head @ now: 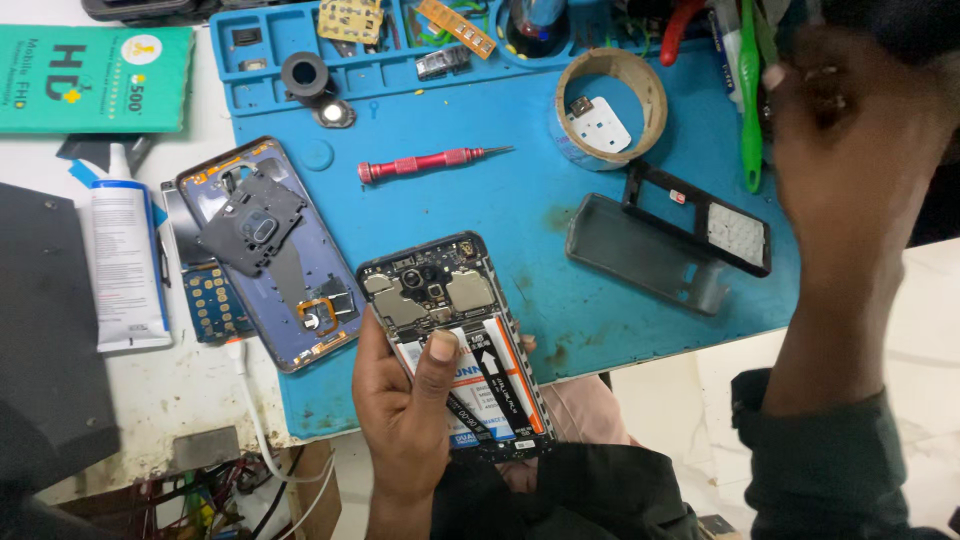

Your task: The person disassembles a smartphone by removing the back cover and unscrewing internal components. They use a screwdriver to remove screws and tweezers to disconnect ribbon cables and lift the motherboard. The person then connects a power cable to the motherboard to test the device.

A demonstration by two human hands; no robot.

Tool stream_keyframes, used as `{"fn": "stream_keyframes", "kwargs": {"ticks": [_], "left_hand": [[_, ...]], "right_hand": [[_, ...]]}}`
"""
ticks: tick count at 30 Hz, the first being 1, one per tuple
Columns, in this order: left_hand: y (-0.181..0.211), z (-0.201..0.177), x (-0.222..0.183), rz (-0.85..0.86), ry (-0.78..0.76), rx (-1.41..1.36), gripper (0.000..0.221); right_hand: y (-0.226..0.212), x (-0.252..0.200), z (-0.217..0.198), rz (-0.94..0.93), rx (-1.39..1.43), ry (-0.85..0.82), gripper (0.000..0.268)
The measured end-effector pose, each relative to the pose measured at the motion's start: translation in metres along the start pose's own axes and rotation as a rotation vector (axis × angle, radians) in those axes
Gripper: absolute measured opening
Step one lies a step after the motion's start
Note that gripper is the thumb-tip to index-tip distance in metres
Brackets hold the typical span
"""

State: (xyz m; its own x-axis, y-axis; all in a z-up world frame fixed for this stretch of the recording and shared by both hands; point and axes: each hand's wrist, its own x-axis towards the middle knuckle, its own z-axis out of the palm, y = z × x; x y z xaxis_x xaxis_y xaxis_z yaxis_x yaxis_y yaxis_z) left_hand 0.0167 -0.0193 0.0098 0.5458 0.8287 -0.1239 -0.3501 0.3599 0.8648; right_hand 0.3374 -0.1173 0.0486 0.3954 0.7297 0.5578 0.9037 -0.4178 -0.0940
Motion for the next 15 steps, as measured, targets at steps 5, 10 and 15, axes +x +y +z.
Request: {"fn": "stream_keyframes", "kwargs": {"ticks": [5, 10, 15], "left_hand": [[0.003, -0.002, -0.001, -0.023, -0.019, -0.049, 0.042], [0.004, -0.003, 0.000, -0.047, -0.012, -0.045, 0.041], [0.006, -0.004, 0.004, -0.058, -0.038, -0.067, 0.037]], "right_hand": [[0.006, 0.020, 0.015, 0.209, -0.102, -0.117, 0.016], [-0.002, 0.008, 0.006, 0.275, 0.023, -0.062, 0.016], [-0.027, -0.029, -0.012, 0.319, 0.309, 0.035, 0.016]]}}
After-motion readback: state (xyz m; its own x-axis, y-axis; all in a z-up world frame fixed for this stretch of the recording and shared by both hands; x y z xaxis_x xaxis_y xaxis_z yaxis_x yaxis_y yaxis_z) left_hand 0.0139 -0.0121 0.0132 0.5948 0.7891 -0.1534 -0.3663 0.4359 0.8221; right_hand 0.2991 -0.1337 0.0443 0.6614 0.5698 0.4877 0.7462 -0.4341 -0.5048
